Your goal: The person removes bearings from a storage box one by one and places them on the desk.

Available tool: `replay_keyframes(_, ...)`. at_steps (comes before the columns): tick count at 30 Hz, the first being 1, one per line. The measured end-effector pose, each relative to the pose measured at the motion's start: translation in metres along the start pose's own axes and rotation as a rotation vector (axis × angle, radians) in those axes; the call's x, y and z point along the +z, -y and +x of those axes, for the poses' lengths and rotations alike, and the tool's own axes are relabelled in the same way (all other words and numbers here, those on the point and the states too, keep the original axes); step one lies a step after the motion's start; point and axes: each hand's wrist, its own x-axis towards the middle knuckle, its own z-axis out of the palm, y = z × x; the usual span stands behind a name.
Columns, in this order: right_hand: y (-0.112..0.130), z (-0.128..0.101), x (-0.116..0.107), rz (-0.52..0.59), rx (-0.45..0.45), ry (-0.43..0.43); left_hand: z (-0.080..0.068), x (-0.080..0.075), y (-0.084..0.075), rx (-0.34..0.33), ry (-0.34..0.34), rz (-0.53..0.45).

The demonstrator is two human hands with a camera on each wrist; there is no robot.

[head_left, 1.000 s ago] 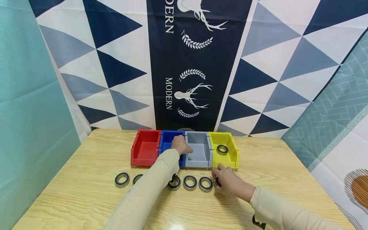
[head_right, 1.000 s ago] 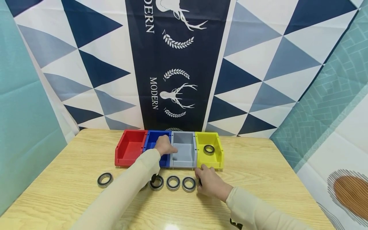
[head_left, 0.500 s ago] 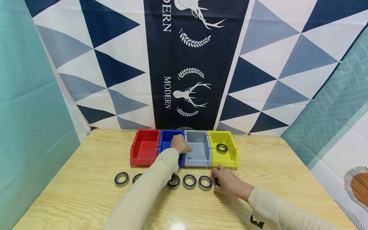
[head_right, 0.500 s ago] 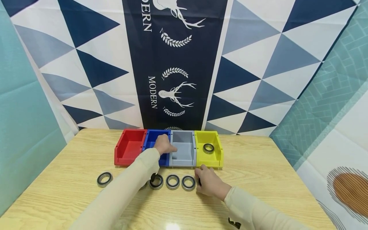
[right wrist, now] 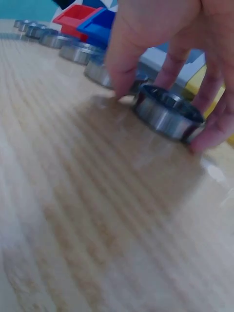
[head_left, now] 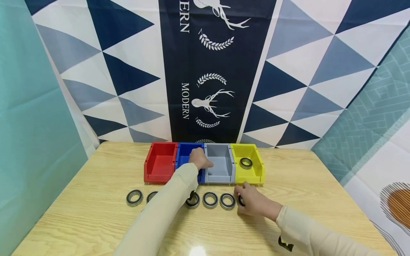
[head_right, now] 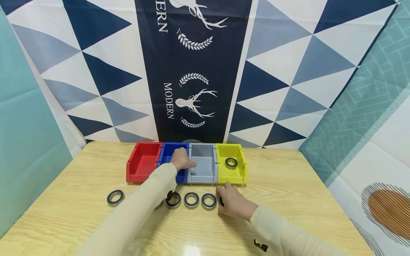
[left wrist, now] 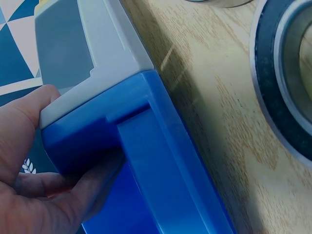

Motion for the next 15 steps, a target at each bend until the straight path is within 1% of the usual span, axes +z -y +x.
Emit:
replay_keyframes(4, 0.001, 0.003, -0.021, 0.035, 0.052, 0.206, 0.000, -0.001, -0.001, -0.002, 0.004, -0.002)
replay_keyframes(8, 0.003, 0.013, -0.049, 0.001, 0.062, 0.371, 0.000, -0.001, -0.001, 0.000, 0.008, -0.010)
replay_keyframes(12, 0.004, 0.027, -0.076, -0.023, 0.111, 0.498, 0.000, -0.001, -0.001, -0.003, 0.006, -0.013)
replay_keyframes(15, 0.000, 0.040, -0.091, -0.073, 0.175, 0.544, -0.001, -0.002, 0.000, -0.013, 0.010, -0.018)
